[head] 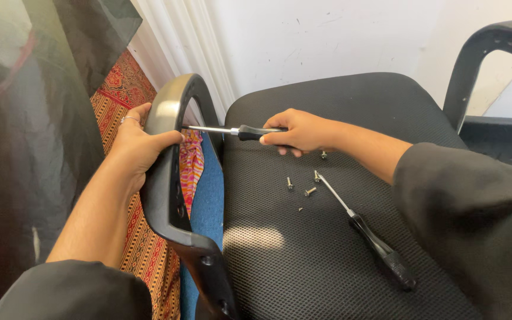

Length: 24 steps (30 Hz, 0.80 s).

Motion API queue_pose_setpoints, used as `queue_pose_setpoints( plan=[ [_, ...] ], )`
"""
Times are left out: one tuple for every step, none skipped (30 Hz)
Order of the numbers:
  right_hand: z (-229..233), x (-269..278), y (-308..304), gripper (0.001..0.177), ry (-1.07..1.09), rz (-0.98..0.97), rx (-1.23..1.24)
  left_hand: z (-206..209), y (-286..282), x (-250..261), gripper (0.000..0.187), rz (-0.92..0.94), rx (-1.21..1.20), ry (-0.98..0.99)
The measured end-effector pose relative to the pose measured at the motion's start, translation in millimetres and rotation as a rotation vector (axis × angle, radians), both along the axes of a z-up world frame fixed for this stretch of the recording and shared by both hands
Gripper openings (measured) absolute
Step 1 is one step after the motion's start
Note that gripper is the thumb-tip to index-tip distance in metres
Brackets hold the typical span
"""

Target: The person uses a screwdriver to tighten screws into the underside of a black office chair seat, then attaches the left armrest to the seat using additional screws. The chair remains on the floor throughout the clip.

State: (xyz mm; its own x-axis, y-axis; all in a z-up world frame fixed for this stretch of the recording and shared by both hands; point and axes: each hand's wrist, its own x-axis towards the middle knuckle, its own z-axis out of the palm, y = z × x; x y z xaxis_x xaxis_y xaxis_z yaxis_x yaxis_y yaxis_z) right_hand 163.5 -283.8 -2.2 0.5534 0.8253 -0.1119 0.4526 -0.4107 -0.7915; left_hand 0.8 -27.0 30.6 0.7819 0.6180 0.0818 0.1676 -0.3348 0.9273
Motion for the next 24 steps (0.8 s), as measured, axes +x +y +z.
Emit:
queue_pose_setpoints(
  plan=[
    [1,3,1,0.037,-0.138,0.023,0.011,0,0,0,0.094,-0.011,0.011,-0.015],
    [2,5,2,0.037,-0.276,0.046,0.023,-1,0,0,0.093,-0.021,0.022,-0.031],
    [3,7,3,0.037,-0.413,0.067,0.035,-1,0,0,0.093,-0.034,0.034,-0.045],
    [3,8,3,0.036,-0.434,0.051,-0.018,0,0,0,0.093,-0.019,0.051,-0.032],
    [3,8,3,0.036,-0.454,0.034,-0.072,0,-1,-1,0.093,-0.005,0.067,-0.018],
    [1,7,3,0.036,-0.474,0.016,-0.126,1,-2,-1,0.093,0.009,0.084,-0.005],
    [-2,5,2,0.035,-0.526,0.033,-0.069,1,-3,-1,0.093,0.014,0.071,0.002],
    [-5,1,1,0.034,-0.578,0.05,-0.012,2,-4,-1,0.093,0.018,0.059,0.009],
    [-8,-1,0,0.033,-0.629,0.069,0.046,3,-5,-2,0.092,0.025,0.046,0.016],
    [-10,-3,0,0.033,-0.627,0.047,0.033,5,-7,-2,0.092,0.017,0.049,0.005],
    [-12,-5,1,0.033,-0.624,0.024,0.021,5,-8,-3,0.091,0.009,0.054,-0.005],
    [-15,-6,1,0.034,-0.62,0.001,0.009,5,-8,-3,0.091,0.001,0.058,-0.015],
    [-16,-8,1,0.033,-0.681,0.002,0.051,5,-8,-4,0.091,0.004,0.048,-0.012],
    [-17,-9,1,0.032,-0.741,0.004,0.094,5,-8,-4,0.09,0.007,0.039,-0.009],
    [-17,-10,1,0.032,-0.802,0.003,0.137,5,-9,-3,0.09,0.007,0.03,-0.006],
    [-18,-12,0,0.031,-0.854,-0.037,0.12,4,-9,-3,0.091,0.009,0.034,-0.006],
    [-17,-14,0,0.03,-0.906,-0.077,0.104,4,-9,-2,0.091,0.012,0.037,-0.006],
    [-17,-18,0,0.03,-0.957,-0.117,0.088,4,-9,-2,0.091,0.014,0.041,-0.007],
    [-16,-22,0,0.029,-1.016,-0.134,0.084,4,-9,-2,0.091,0.001,0.041,-0.029],
    [-16,-26,0,0.028,-1.075,-0.152,0.08,3,-10,-1,0.091,-0.013,0.042,-0.052],
    [-13,-30,1,0.027,-1.133,-0.169,0.077,3,-10,-1,0.091,-0.024,0.042,-0.074],
    [-10,-32,1,0.028,-1.05,-0.161,0.085,3,-9,-1,0.09,-0.016,0.036,-0.056],
    [-7,-34,1,0.028,-0.965,-0.154,0.092,3,-9,-1,0.09,-0.009,0.029,-0.037],
    [-4,-36,2,0.029,-0.88,-0.146,0.098,3,-9,-2,0.089,-0.001,0.021,-0.018]
  ],
)
